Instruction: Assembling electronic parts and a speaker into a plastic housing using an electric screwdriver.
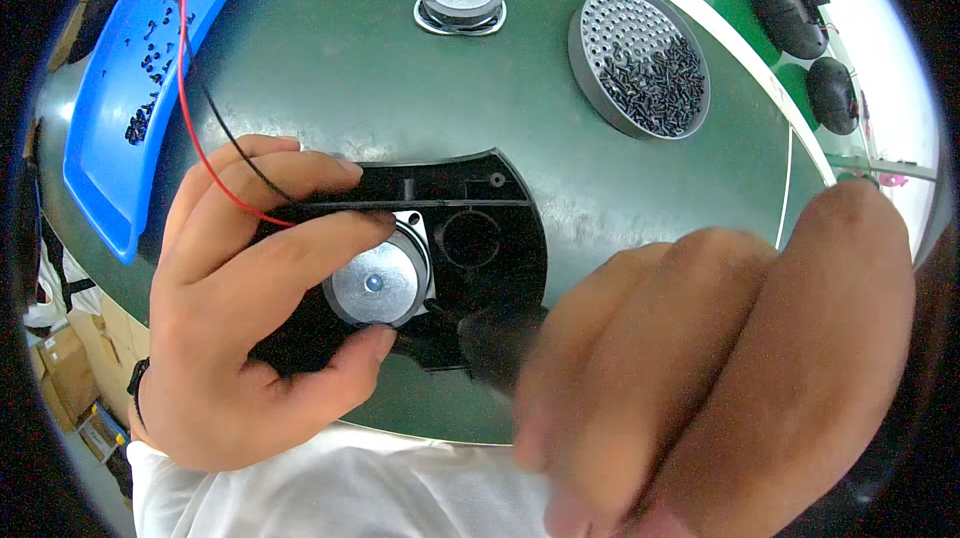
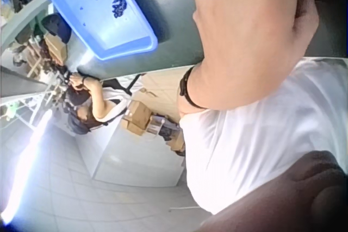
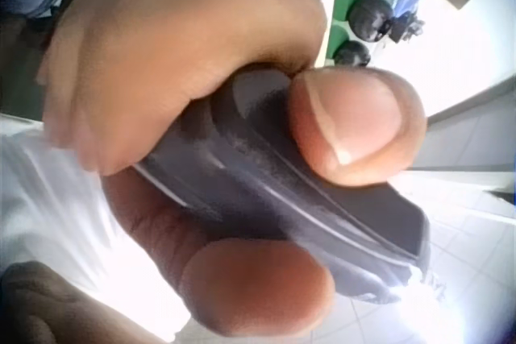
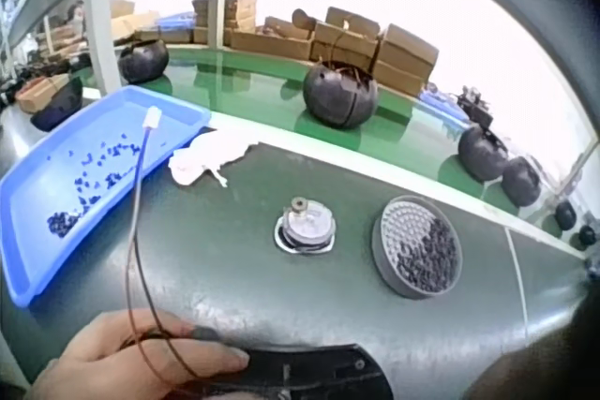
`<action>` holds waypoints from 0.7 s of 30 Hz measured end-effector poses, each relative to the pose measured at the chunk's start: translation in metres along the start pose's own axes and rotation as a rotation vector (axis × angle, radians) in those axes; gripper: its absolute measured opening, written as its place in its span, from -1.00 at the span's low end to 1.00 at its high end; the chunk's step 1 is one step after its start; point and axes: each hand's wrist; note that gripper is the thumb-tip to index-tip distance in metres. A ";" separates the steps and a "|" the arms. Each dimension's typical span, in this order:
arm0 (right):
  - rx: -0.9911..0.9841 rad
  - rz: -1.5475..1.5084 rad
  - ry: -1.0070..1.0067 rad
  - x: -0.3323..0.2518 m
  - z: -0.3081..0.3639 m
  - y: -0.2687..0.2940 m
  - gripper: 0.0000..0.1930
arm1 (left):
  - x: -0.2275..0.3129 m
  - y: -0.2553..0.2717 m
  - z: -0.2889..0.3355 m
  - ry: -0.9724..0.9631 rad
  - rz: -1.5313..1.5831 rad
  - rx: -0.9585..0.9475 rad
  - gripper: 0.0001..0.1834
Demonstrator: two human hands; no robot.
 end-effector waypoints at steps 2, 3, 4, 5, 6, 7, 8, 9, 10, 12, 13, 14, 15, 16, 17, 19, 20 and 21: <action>-0.004 0.015 -0.040 -0.007 0.001 0.006 -0.70 | -0.001 0.001 0.000 -0.011 -0.019 -0.019 -0.50; -0.006 0.032 -0.077 -0.008 0.002 0.008 -0.70 | -0.003 0.000 0.001 -0.014 -0.006 -0.012 -0.50; -0.007 0.032 -0.080 -0.005 0.002 0.009 -0.70 | -0.004 -0.001 0.001 -0.017 0.006 -0.004 -0.50; -0.011 0.002 -0.012 0.000 0.002 0.011 -0.70 | -0.004 -0.001 0.001 -0.017 0.008 -0.004 -0.50; -0.016 -0.027 0.056 0.002 0.002 0.012 -0.69 | -0.005 0.000 0.001 -0.023 0.005 -0.004 -0.50; -0.017 -0.026 0.055 0.000 0.002 0.016 -0.69 | -0.005 0.000 0.002 -0.028 0.001 -0.003 -0.49; -0.057 0.030 0.023 -0.004 0.002 0.022 -0.69 | -0.006 0.000 0.002 -0.028 0.003 -0.004 -0.49; -0.098 0.086 -0.009 -0.006 0.002 0.025 -0.68 | -0.008 -0.001 0.002 -0.032 0.023 0.002 -0.49; -0.097 0.087 -0.010 0.001 0.001 0.027 -0.68 | -0.009 -0.001 0.003 -0.037 0.044 0.009 -0.49; -0.179 -0.191 0.239 0.022 -0.005 0.026 -0.68 | -0.008 -0.002 0.004 -0.025 0.041 0.005 -0.49; -0.178 -0.188 0.241 0.017 -0.004 0.021 -0.68 | -0.007 -0.002 0.004 -0.012 0.038 0.001 -0.49; -0.130 -0.099 0.162 0.007 -0.004 0.012 -0.69 | -0.007 -0.002 0.004 -0.007 0.036 0.003 -0.49; -0.080 -0.010 0.083 0.002 -0.004 0.008 -0.70 | -0.008 -0.001 0.003 -0.008 0.029 -0.005 -0.49; -0.085 -0.009 0.082 0.003 -0.004 0.007 -0.70 | -0.008 0.000 0.002 -0.010 0.023 -0.013 -0.49; -0.061 -0.004 0.070 0.004 -0.002 0.008 -0.71 | -0.007 0.001 0.000 -0.010 0.024 -0.012 -0.49; -0.036 0.002 0.059 0.002 0.000 0.008 -0.72 | -0.006 0.001 -0.004 -0.038 0.005 -0.033 -0.48; -0.013 -0.001 0.039 0.001 0.000 0.006 -0.73 | -0.006 0.001 -0.004 -0.039 0.005 -0.033 -0.48; 0.010 -0.005 0.020 0.001 0.000 0.005 -0.73 | -0.006 0.000 -0.004 -0.035 0.009 -0.021 -0.48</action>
Point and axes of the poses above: each hand's wrist, its own z-axis away from the middle knuckle, its own y-axis out of the back of the hand, x = y × z, and after that the axes turned 2 degrees about -y, right-handed
